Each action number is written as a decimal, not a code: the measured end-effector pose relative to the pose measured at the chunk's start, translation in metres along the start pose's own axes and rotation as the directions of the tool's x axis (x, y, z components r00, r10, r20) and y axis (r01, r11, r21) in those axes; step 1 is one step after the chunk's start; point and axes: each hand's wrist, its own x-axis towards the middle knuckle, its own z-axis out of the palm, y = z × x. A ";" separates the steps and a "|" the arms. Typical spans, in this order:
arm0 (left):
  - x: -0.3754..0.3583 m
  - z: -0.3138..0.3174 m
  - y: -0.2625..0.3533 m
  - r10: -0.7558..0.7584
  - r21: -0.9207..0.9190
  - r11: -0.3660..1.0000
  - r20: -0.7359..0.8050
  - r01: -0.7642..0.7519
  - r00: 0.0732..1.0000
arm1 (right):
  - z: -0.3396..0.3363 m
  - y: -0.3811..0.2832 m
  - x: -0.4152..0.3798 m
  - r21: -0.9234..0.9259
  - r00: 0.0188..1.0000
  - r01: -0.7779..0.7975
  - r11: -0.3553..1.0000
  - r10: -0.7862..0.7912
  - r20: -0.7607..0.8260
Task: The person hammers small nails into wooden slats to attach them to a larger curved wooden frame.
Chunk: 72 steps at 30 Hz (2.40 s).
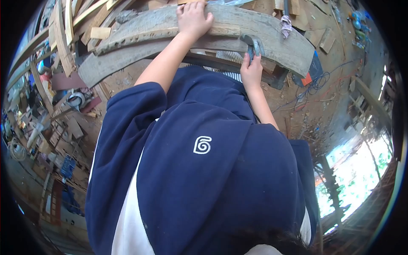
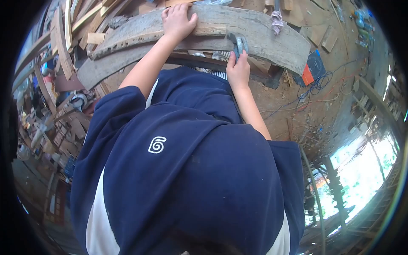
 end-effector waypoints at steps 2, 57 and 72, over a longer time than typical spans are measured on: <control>0.009 0.017 -0.009 -0.075 -0.026 0.997 0.061 0.077 0.995 | 0.003 0.005 -0.001 -0.038 1.000 -0.019 0.999 0.019 0.003; 0.135 0.095 0.026 0.743 0.335 0.512 0.288 -0.791 0.604 | -0.014 -0.003 0.004 0.197 0.999 -0.015 0.980 0.024 -0.046; 0.138 0.076 0.027 0.748 0.107 0.557 0.367 -0.823 0.553 | -0.020 0.001 -0.003 0.216 0.997 -0.077 0.973 0.082 -0.011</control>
